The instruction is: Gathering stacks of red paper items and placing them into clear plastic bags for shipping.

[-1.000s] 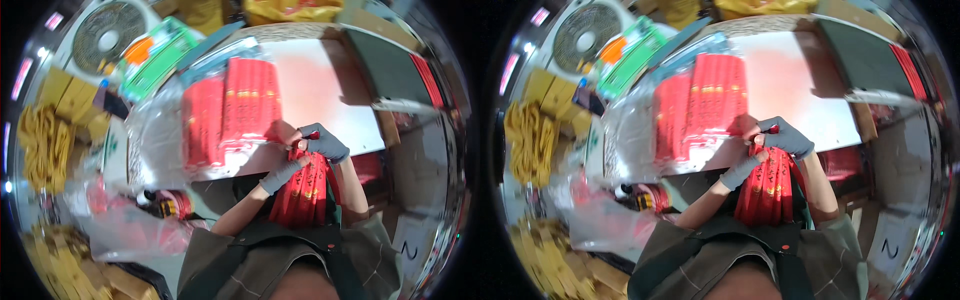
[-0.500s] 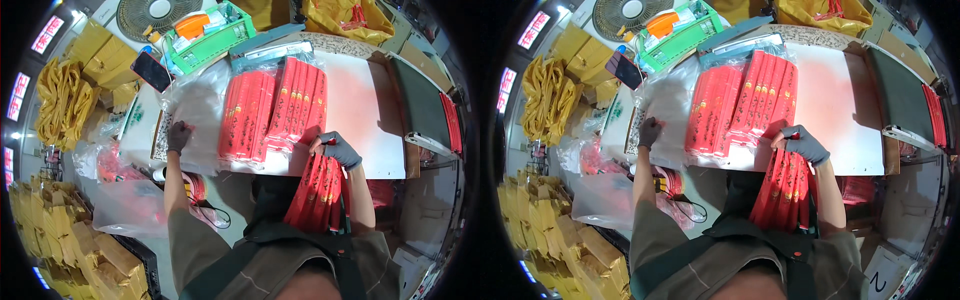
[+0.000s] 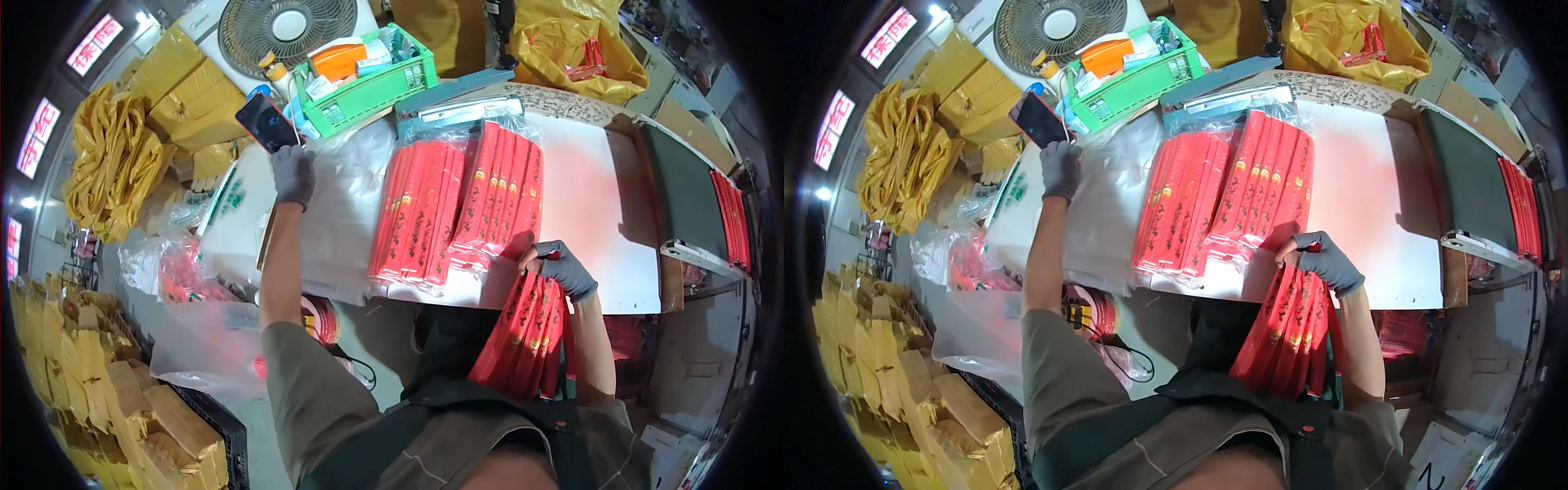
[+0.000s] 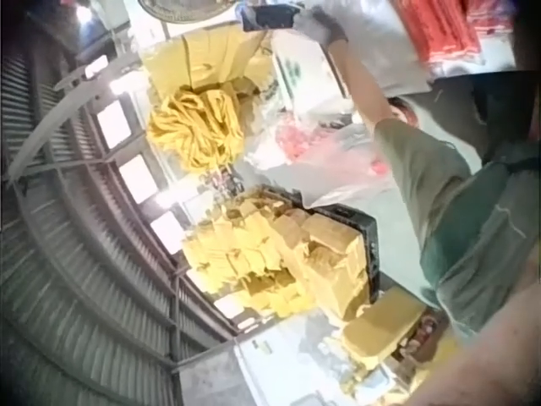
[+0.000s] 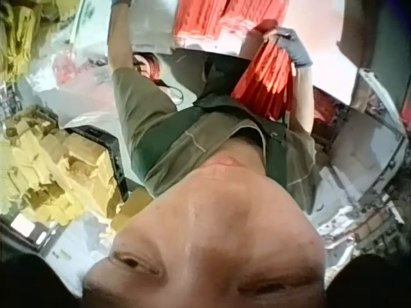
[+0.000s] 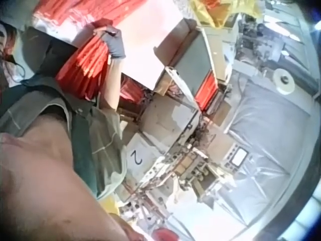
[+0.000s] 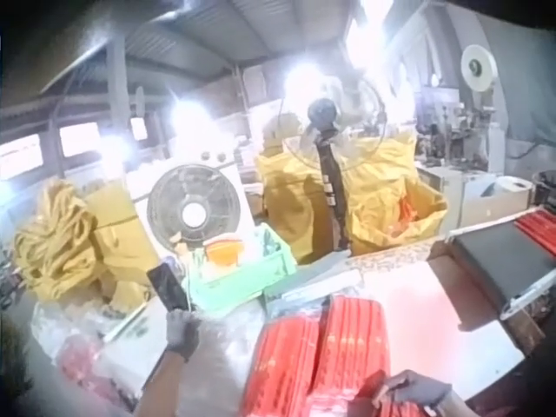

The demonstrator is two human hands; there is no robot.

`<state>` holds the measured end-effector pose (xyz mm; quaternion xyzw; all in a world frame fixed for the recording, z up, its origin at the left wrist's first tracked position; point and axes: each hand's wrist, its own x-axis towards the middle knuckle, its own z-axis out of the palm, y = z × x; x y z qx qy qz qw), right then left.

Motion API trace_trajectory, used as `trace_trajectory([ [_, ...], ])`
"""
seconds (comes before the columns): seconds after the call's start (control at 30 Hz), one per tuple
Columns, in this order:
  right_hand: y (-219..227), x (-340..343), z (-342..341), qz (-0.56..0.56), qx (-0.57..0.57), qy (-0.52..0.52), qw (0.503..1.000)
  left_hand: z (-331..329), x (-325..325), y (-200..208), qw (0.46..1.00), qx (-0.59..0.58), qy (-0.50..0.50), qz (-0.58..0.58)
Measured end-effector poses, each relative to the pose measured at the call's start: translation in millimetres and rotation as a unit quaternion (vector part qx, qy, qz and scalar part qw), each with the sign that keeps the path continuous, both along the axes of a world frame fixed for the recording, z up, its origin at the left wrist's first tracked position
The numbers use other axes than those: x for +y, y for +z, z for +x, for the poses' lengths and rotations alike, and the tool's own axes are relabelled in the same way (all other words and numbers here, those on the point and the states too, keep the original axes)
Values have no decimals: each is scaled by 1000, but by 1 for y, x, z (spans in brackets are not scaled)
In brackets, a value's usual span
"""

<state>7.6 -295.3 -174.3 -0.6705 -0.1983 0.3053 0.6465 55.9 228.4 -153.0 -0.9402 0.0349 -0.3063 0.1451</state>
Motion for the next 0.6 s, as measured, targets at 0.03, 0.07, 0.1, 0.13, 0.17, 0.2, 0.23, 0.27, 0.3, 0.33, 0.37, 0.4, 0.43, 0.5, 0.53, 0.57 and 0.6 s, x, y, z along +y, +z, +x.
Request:
trace_trajectory([
  [0.03,1,-1,1,-4,-7,3,1000,-7,-1,6,999,-22,-41,-5],
  [0.07,3,-4,0,-9,-13,3,1000,-12,-3,10,995,-45,-85,-10],
  [0.1,5,-5,0,-8,-17,-6,1000,-20,-7,12,999,5,-47,-16],
  [0.13,9,-7,-1,-2,-5,11,1000,-33,-10,15,997,55,-49,-28],
  [0.17,13,-14,-1,-1,3,15,1000,-41,-18,14,992,103,-63,-41],
  [0.2,7,-21,2,-30,-35,14,999,-46,-26,7,983,99,-141,-69],
  [0.23,-2,-24,3,-14,-55,13,998,-55,-31,-6,968,32,-196,-154],
  [0.27,-3,-30,1,18,-44,13,999,-61,-53,-3,964,122,-134,-193],
  [0.3,-2,-24,2,26,-63,30,997,-73,-47,-10,968,174,-71,-168],
  [0.33,-7,-23,2,53,-40,31,997,-83,-60,4,940,205,-35,-269],
  [0.37,-13,-19,1,116,-21,41,992,-85,-58,-8,886,210,-74,-407],
  [0.4,-18,-19,2,96,-45,44,993,-82,-59,-20,891,167,-102,-410],
  [0.43,-6,-11,-4,101,-10,40,994,-81,-59,-26,866,153,-108,-465],
  [0.5,-11,-19,-6,89,-40,23,995,-83,-109,-3,673,230,-216,-669],
  [0.53,-15,-15,-7,118,-28,29,992,-92,-129,-5,623,239,-282,-690],
  [0.57,-21,1,-8,122,-36,11,992,-87,-147,-26,499,272,-326,-756],
  [0.6,-26,7,-6,127,-42,-5,991,-82,-170,-50,366,300,-357,-805],
])
